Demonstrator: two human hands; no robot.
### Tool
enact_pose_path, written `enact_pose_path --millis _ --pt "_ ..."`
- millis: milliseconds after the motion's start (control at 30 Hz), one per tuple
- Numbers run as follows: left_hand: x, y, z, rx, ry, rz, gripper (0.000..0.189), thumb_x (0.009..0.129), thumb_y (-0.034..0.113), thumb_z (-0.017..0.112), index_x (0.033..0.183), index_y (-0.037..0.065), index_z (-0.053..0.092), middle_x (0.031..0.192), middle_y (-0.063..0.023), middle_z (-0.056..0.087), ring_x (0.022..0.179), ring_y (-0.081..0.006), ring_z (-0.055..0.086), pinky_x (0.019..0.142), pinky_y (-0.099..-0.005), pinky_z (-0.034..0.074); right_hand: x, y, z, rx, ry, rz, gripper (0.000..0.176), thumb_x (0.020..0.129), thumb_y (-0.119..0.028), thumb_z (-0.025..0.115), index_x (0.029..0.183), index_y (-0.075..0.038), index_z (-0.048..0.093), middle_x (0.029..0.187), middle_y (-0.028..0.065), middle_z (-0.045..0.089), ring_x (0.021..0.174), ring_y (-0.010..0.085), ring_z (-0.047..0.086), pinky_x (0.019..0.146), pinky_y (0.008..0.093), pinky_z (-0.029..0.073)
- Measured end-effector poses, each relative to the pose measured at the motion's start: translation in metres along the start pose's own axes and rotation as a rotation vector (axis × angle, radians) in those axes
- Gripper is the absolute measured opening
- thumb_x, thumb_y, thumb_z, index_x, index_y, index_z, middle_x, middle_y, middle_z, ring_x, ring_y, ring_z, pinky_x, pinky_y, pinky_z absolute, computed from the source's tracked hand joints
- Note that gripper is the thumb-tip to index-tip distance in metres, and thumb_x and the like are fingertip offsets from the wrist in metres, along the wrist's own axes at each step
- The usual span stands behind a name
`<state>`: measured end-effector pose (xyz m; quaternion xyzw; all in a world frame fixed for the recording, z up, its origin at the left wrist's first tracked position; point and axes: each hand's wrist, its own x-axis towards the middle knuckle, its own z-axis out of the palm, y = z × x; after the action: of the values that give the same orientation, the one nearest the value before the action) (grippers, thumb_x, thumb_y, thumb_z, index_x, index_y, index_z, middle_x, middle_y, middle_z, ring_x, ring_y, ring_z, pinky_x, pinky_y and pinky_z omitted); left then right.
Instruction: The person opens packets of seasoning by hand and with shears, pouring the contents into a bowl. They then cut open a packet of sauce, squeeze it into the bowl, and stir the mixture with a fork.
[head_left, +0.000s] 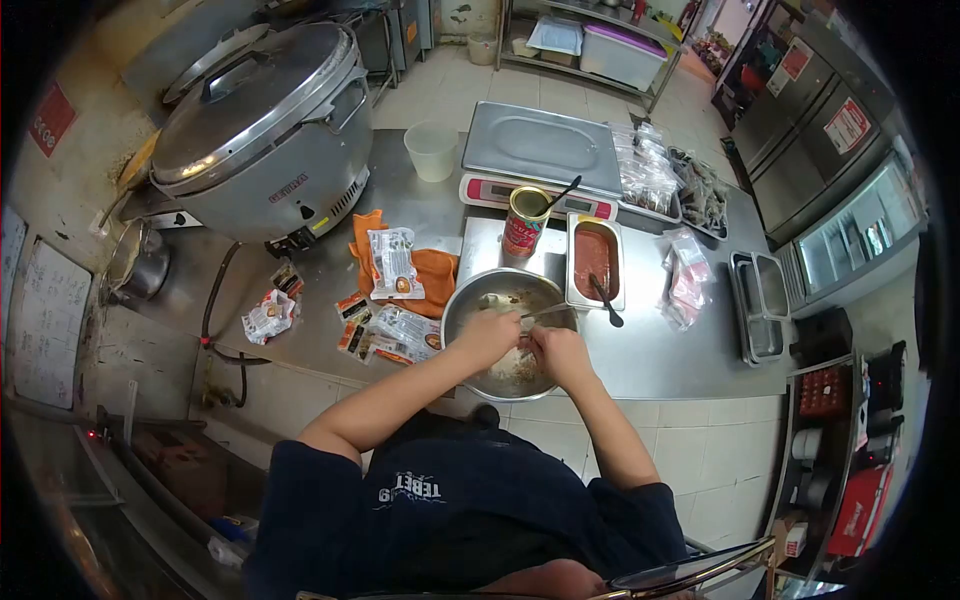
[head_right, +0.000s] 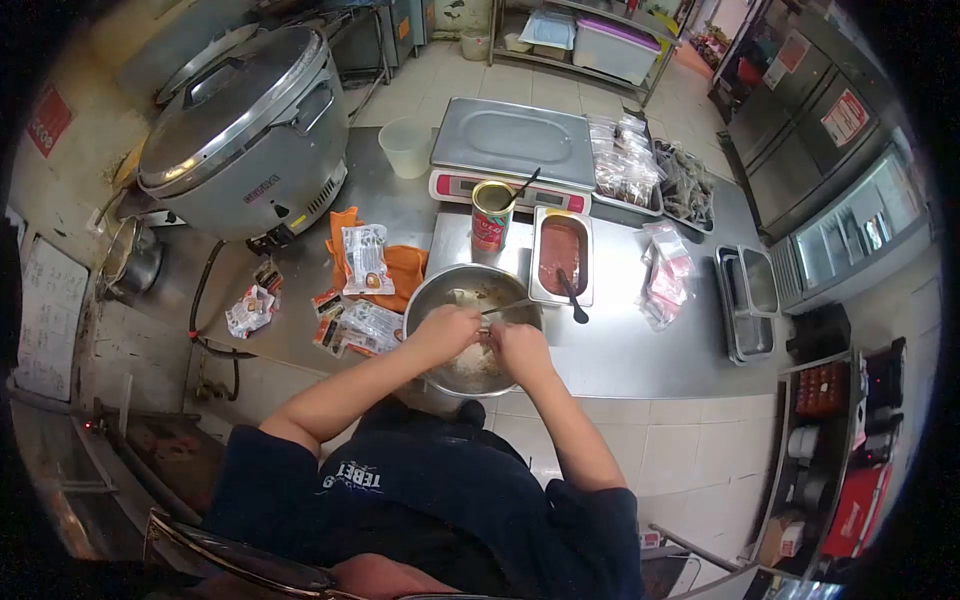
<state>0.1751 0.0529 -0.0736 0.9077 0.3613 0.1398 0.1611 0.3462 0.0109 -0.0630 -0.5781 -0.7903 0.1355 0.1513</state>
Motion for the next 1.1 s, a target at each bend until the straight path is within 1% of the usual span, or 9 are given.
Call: enact_pose_path --millis 167,267,400,500,700,767,867,1000,1100 --pt "0.013 -0.006 0.009 -0.054 0.102 0.183 0.013 0.071 0.017 0.065 0.08 0.008 0.065 0.093 -0.0041 0.06 0.09 -0.023 0.058 0.078 -0.039 0.043 -0.009 -0.01 -0.008 0.055 0.125 0.085 0.031 0.068 -0.001 0.055 0.094 -0.011 0.068 0.081 0.0173 0.064 0.075 0.0339 0.062 0.067 0.042 0.049" --pt "-0.005 -0.006 -0.03 -0.019 0.202 0.21 0.025 0.072 0.021 0.068 0.095 0.009 0.063 0.108 -0.0034 0.058 0.096 -0.0222 0.057 0.082 -0.0385 0.041 -0.013 -0.03 -0.008 0.17 0.186 0.35 0.015 0.074 -0.017 0.068 0.073 -0.004 0.061 0.062 0.0164 0.059 0.057 0.0347 0.058 0.052 0.0393 0.044" --pt "-0.077 -0.059 -0.098 -0.222 0.425 0.31 0.043 0.071 0.024 0.071 0.11 0.009 0.057 0.111 -0.0075 0.057 0.101 -0.0235 0.056 0.081 -0.0386 0.041 -0.014 -0.035 0.008 0.277 0.352 0.422 0.012 0.078 -0.014 0.067 0.086 -0.004 0.066 0.056 0.0118 0.056 0.049 0.0174 0.053 0.049 0.0311 0.042" --pt "-0.176 -0.148 -0.116 -0.212 0.611 0.053 0.036 0.069 0.024 0.074 0.102 0.012 0.064 0.098 -0.0065 0.064 0.094 -0.0264 0.058 0.083 -0.0378 0.042 -0.019 -0.018 0.021 0.364 0.399 0.49 0.017 0.078 -0.013 0.068 0.092 -0.002 0.067 0.059 0.0071 0.059 0.052 0.0098 0.051 0.051 0.0263 0.041" --pt "-0.317 -0.263 -0.134 0.308 0.183 -0.816 0.096 0.05 0.04 0.084 0.131 0.015 0.04 0.135 -0.0165 0.037 0.125 -0.0344 0.037 0.103 -0.0463 0.031 0.01 -0.081 0.014 0.576 0.552 0.629 0.018 0.075 -0.009 0.071 0.091 0.0 0.069 0.071 0.0027 0.063 0.063 0.008 0.053 0.057 0.0223 0.043" --pt "-0.331 -0.299 -0.12 0.288 0.203 -0.765 0.082 0.05 0.031 0.084 0.123 0.018 0.048 0.136 -0.0094 0.036 0.12 -0.0326 0.042 0.1 -0.046 0.036 0.047 -0.131 0.028 0.543 0.506 0.225 0.022 0.077 -0.002 0.067 0.098 0.002 0.064 0.079 0.0006 0.06 0.065 0.0057 0.051 0.055 0.0223 0.04" --pt "-0.338 -0.325 -0.111 -0.118 0.239 -0.692 0.073 0.054 0.022 0.08 0.12 0.014 0.049 0.133 -0.0092 0.04 0.12 -0.0332 0.042 0.099 -0.0439 0.038 0.104 -0.227 0.072 0.847 0.248 0.243 0.02 0.077 0.002 0.066 0.094 -0.004 0.056 0.071 -0.0015 0.054 0.064 0.0046 0.05 0.055 0.021 0.043" --pt "-0.341 -0.302 -0.105 -0.381 0.506 -0.419 0.067 0.055 0.012 0.076 0.117 0.009 0.05 0.128 -0.0119 0.044 0.117 -0.0323 0.045 0.094 -0.0403 0.041 0.158 -0.321 0.123 0.599 0.062 -0.147 0.01 0.077 -0.008 0.063 0.087 -0.009 0.063 0.07 0.012 0.063 0.061 0.0264 0.063 0.057 0.0351 0.05" --pt "-0.339 -0.269 -0.109 -0.478 0.539 -0.29 0.069 0.056 0.009 0.077 0.118 0.008 0.048 0.127 -0.013 0.045 0.118 -0.0312 0.044 0.095 -0.0391 0.04 0.175 -0.35 0.139 0.251 0.003 -0.413 0.011 0.07 -0.012 0.062 0.081 -0.014 0.066 0.07 0.0095 0.063 0.064 0.0275 0.064 0.057 0.0379 0.049"
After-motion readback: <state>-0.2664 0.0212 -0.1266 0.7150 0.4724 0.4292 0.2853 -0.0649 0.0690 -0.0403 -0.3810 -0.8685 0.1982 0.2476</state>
